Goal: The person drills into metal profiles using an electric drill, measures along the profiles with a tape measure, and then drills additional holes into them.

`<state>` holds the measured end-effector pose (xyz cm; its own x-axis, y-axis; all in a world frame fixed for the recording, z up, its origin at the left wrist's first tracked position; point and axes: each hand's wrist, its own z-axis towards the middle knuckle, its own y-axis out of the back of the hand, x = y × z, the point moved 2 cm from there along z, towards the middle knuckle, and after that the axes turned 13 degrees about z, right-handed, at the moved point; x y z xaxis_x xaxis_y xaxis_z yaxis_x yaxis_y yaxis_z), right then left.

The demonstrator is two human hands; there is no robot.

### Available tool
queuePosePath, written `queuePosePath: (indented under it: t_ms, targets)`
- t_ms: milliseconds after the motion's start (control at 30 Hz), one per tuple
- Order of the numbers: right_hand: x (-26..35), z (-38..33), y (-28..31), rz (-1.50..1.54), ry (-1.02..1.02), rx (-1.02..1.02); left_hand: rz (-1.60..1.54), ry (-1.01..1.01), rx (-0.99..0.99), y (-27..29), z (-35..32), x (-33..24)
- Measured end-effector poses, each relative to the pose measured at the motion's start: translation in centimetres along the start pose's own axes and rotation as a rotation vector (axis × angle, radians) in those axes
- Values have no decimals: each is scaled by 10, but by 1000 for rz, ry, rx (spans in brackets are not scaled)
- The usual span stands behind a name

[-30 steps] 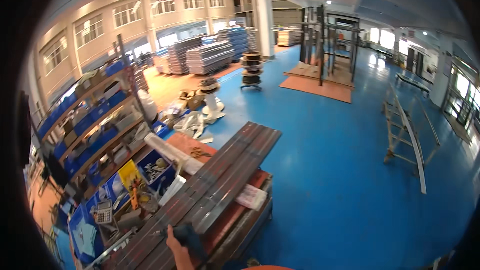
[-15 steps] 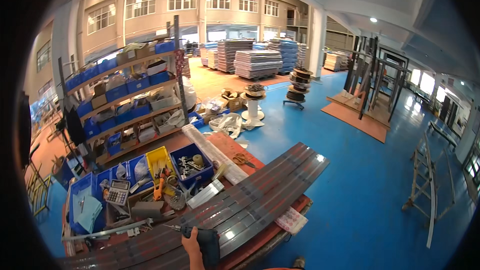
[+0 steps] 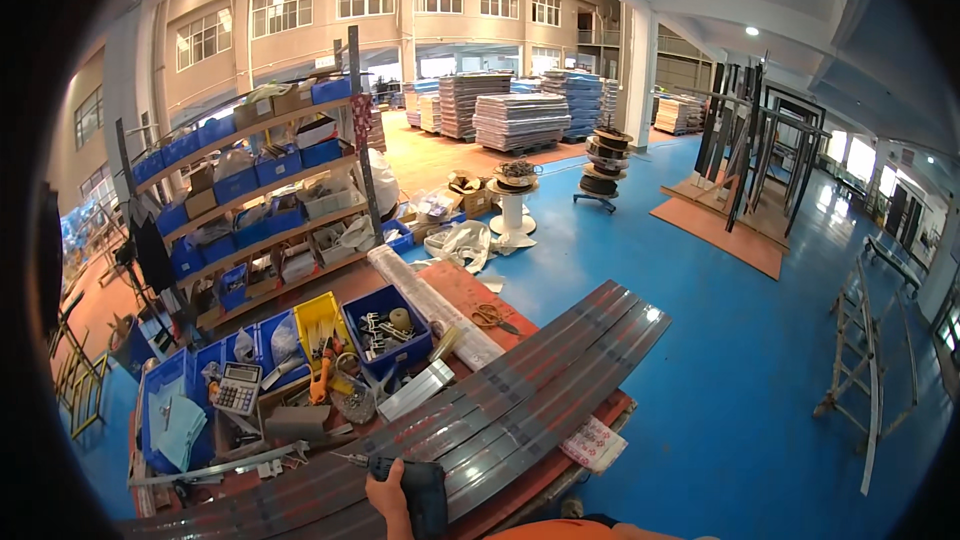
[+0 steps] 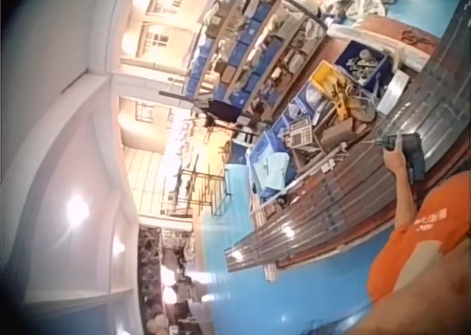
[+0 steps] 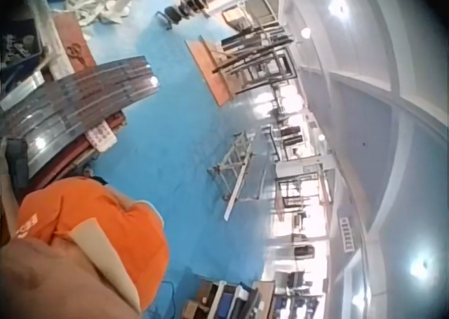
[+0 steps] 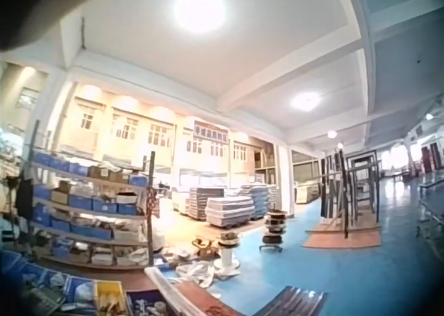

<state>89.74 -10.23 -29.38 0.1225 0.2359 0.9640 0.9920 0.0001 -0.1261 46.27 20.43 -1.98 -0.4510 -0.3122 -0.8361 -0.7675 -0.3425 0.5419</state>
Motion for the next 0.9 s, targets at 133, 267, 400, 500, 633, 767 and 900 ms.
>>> queuePosePath:
  t_ms: [133,267,400,500,633,767,900]
  targets:
    - [-30,-3,15,-579,-513,118,14,-41,-24,0,0,3]
    - [-27,11,6,-405,-343,31,3,-59,-49,1,-3,1]
    - [31,-4,-27,-118,-194,-69,-22,-71,-22,-8,-10,-8]
    - [194,14,-76,-412,-702,179,-39,-54,-74,25,-10,8]
    - [134,4,-33,-241,-608,113,-8,-61,-38,2,-11,-1]
    - [79,3,-18,-9,-472,113,5,-57,-63,-1,-10,7]
    - [3,-15,8,223,-343,94,3,-46,-59,1,-9,5]
